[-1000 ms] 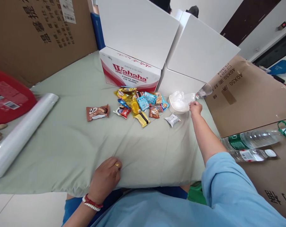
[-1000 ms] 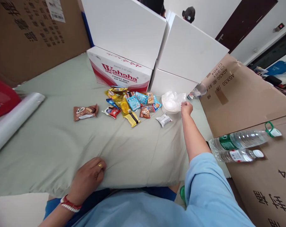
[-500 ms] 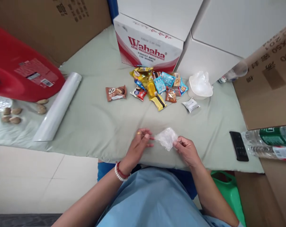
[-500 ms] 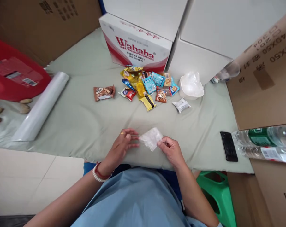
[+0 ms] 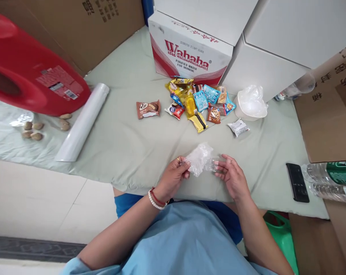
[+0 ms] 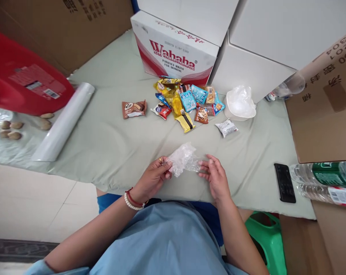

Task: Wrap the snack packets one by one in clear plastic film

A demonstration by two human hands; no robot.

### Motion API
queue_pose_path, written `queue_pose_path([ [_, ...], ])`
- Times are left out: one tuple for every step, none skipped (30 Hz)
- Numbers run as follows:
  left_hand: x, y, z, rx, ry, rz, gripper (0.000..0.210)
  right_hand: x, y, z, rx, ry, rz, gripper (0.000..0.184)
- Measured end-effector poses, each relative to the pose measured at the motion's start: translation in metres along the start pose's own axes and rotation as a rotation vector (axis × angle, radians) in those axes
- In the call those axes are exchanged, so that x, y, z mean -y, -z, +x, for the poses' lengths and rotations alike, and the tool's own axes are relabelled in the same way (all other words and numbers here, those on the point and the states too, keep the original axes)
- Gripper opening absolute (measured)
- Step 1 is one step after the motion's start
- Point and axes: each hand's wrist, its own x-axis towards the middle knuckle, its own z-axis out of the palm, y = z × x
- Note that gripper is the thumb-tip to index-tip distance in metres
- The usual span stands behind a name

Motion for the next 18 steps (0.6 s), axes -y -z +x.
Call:
queue_pose_path([
  [0.000,0.001,-0.001,-0.001,0.001,-0.020,0.052,0.000,-0.002,0.000,0.028,-0.063,0.087,0.058],
  [0.001,0.001,-0.002,0.003,0.003,-0.030,0.051,0.001,-0.004,0.000,0.051,-0.109,0.149,0.063],
  [0.002,0.001,-0.003,0.013,0.007,-0.031,0.051,0.002,-0.005,0.000,0.071,-0.139,0.188,0.065],
  [0.003,0.001,-0.004,0.030,0.015,-0.024,0.050,0.003,-0.007,-0.001,0.089,-0.160,0.210,0.066],
  [0.005,0.001,-0.005,0.048,0.026,-0.005,0.050,0.004,-0.009,-0.001,0.106,-0.175,0.221,0.065],
  [0.007,0.001,-0.007,0.059,0.033,0.029,0.050,0.004,-0.010,-0.001,0.124,-0.183,0.225,0.062],
  [0.009,0.001,-0.008,0.049,0.026,0.080,0.049,0.004,-0.011,-0.002,0.136,-0.180,0.224,0.057],
  [0.010,0.001,-0.009,0.011,-0.003,0.147,0.048,0.003,-0.012,-0.002,0.135,-0.166,0.221,0.050],
  [0.011,0.001,-0.010,-0.056,-0.060,0.228,0.049,0.002,-0.013,-0.002,0.120,-0.142,0.216,0.045],
  [0.012,0.000,-0.011,-0.139,-0.139,0.317,0.052,0.001,-0.013,-0.002,0.090,-0.108,0.209,0.040],
  [0.012,-0.001,-0.013,-0.215,-0.225,0.405,0.055,0.000,-0.014,-0.003,0.057,-0.073,0.200,0.038],
  [0.012,-0.003,-0.014,-0.260,-0.300,0.480,0.057,-0.001,-0.015,-0.004,0.029,-0.042,0.184,0.037],
  [0.012,-0.006,-0.016,-0.256,-0.351,0.541,0.058,-0.002,-0.017,-0.006,0.014,-0.019,0.163,0.036],
  [0.012,-0.009,-0.017,-0.206,-0.373,0.586,0.058,-0.002,-0.019,-0.007,0.017,-0.001,0.138,0.035],
  [0.012,-0.013,-0.018,-0.128,-0.372,0.620,0.060,-0.002,-0.021,-0.010,0.035,0.012,0.113,0.035],
  [0.013,-0.017,-0.018,-0.049,-0.357,0.641,0.063,-0.002,-0.023,-0.012,0.065,0.020,0.093,0.034],
  [0.014,-0.020,-0.017,0.008,-0.336,0.646,0.065,-0.001,-0.026,-0.014,0.097,0.026,0.081,0.034],
  [0.014,-0.022,-0.016,0.036,-0.311,0.633,0.064,0.000,-0.028,-0.016,0.120,0.032,0.077,0.034],
])
